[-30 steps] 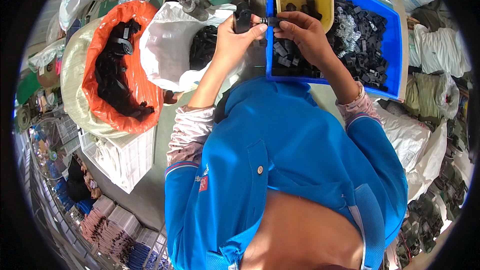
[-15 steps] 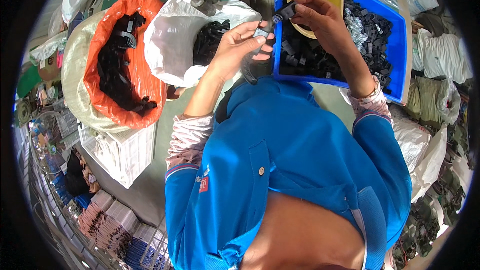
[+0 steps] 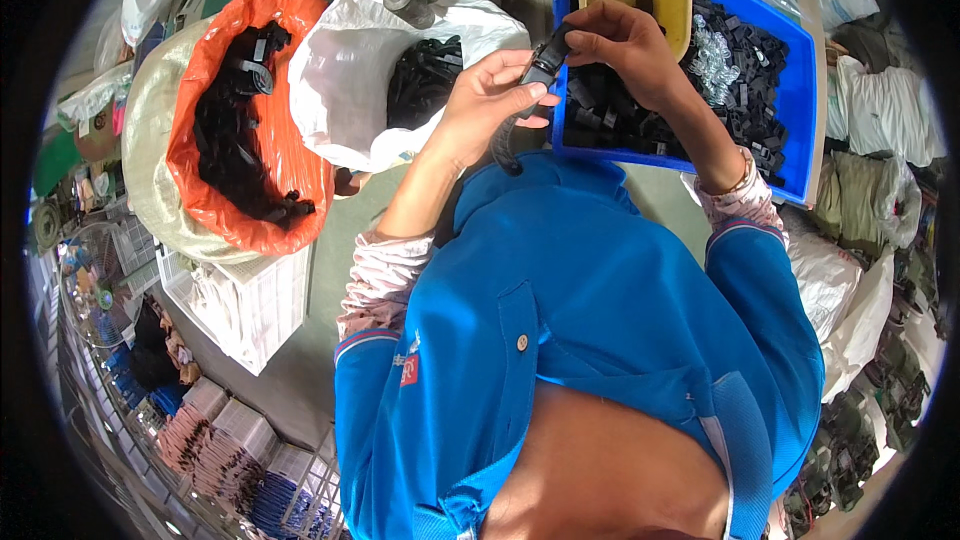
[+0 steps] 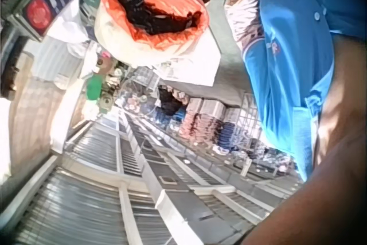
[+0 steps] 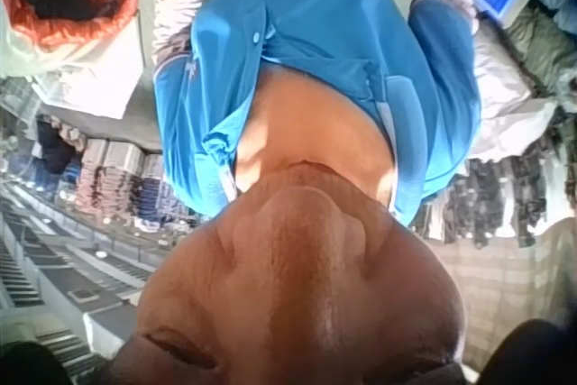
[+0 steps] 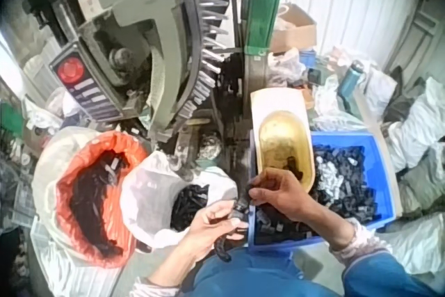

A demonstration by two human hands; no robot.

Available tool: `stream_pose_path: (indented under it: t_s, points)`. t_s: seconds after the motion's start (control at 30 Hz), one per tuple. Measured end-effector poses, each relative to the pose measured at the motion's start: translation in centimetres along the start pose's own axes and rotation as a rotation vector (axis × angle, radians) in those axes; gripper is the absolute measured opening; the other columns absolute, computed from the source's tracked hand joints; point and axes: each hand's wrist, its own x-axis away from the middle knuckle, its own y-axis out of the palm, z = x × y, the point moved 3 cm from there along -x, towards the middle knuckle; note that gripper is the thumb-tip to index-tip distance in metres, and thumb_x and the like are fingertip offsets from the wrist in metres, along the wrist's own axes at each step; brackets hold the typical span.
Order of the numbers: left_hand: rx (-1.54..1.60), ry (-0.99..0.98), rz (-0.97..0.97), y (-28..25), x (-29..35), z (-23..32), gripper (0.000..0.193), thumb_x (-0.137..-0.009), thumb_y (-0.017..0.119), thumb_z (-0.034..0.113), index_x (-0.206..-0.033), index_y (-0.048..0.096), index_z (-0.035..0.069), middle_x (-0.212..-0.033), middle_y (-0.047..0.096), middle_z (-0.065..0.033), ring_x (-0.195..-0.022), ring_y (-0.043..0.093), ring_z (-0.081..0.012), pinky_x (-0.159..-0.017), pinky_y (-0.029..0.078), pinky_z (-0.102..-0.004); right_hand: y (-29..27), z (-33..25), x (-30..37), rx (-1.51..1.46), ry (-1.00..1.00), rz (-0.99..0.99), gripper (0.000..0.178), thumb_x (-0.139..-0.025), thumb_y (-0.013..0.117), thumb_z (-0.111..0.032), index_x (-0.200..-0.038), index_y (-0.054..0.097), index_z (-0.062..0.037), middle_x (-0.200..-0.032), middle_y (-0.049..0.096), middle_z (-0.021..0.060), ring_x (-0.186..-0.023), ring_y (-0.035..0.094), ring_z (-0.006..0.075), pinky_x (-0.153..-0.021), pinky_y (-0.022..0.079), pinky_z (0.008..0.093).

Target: The person repeatedly picks small black plastic components from a blue bin and a yellow tray, joins them by hand, and places the assembled pieces into a white bag. The process continues with the same repetitive pick, join, and place actions throughout the clip.

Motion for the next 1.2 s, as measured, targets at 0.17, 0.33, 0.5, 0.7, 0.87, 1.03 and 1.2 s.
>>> stream_pose_path:
  t_s: [0.17,0.33,0.5,0.7,0.87,1.03,1.2]
  points:
    - [-0.068,-0.006,-0.017,0.2,-0.2,0.0,0.034,-0.092,0.065,0.007,-0.124,0.054,0.002,-0.114,0.068,-0.0127,-0.097,0.069,-0.0225,-0.069,0.058,-0.0305,0.5,0.4,0.7,0.017,-0.011,0.0,0.021,-0.089,0.07,-0.009,-0.103,0.061,0.0038,-0.103,0.066,0.0101,-0.09,0.066,0.0163,-0.081,0.056,0.0296]
    - [-0.198,0.038,-0.07,0.9,-0.6,0.2,0.036,-0.09,0.067,0.005,-0.124,0.053,0.001,-0.105,0.07,-0.0111,-0.09,0.071,-0.02,-0.065,0.056,-0.0257,0.4,1.7,2.1,-0.145,-0.032,0.084,0.021,-0.087,0.071,-0.007,-0.101,0.063,0.0061,-0.094,0.067,0.0108,-0.083,0.066,0.0166,-0.078,0.056,0.0291]
    - [-0.461,0.164,-0.034,2.2,-1.5,0.0,0.038,-0.087,0.071,0.006,-0.123,0.057,0.001,-0.101,0.07,-0.0089,-0.086,0.07,-0.0159,-0.066,0.053,-0.0236,0.6,2.0,4.1,-0.074,-0.055,0.185,0.011,-0.093,0.066,-0.01,-0.096,0.063,-0.0007,-0.095,0.067,0.0052,-0.086,0.063,0.0098,-0.08,0.054,0.0255]
    - [-1.062,0.448,-0.052,6.1,-1.2,1.4,0.049,-0.078,0.077,0.015,-0.123,0.06,0.007,-0.109,0.067,-0.0182,-0.1,0.067,-0.0324,-0.083,0.054,-0.0385,0.5,4.7,7.4,-0.257,0.009,0.352,0.018,-0.091,0.071,-0.018,-0.084,0.066,-0.002,-0.077,0.063,0.0008,-0.069,0.059,0.0063,-0.062,0.049,0.0215]
    - [-1.285,0.565,-0.211,6.1,-0.9,0.3,0.031,-0.084,0.075,0.017,-0.105,0.059,0.002,-0.102,0.067,-0.0165,-0.092,0.067,-0.0372,-0.076,0.055,-0.0406,1.3,6.0,9.7,-0.387,0.067,0.562,0.022,-0.088,0.073,-0.02,-0.079,0.068,-0.0015,-0.072,0.065,0.0019,-0.063,0.058,0.0071,-0.057,0.047,0.0227]
    - [-1.24,0.375,-0.384,6.7,-1.3,-0.7,0.02,-0.086,0.071,0.017,-0.095,0.057,0.006,-0.089,0.062,-0.0186,-0.076,0.062,-0.04,-0.063,0.05,-0.0447,1.7,6.6,11.7,-0.438,0.131,0.595,0.021,-0.09,0.071,-0.019,-0.086,0.068,0.0012,-0.077,0.066,0.003,-0.069,0.061,0.0083,-0.063,0.051,0.0226]
    - [-1.033,0.225,-0.169,6.6,-1.2,-1.4,0.022,-0.087,0.071,0.019,-0.091,0.057,0.004,-0.08,0.062,-0.0158,-0.064,0.058,-0.0258,-0.059,0.048,-0.0362,-3.7,5.1,13.7,-0.07,-0.028,0.675,0.017,-0.09,0.068,-0.014,-0.098,0.07,0.0018,-0.082,0.069,0.0041,-0.071,0.062,0.0085,-0.063,0.052,0.0241]
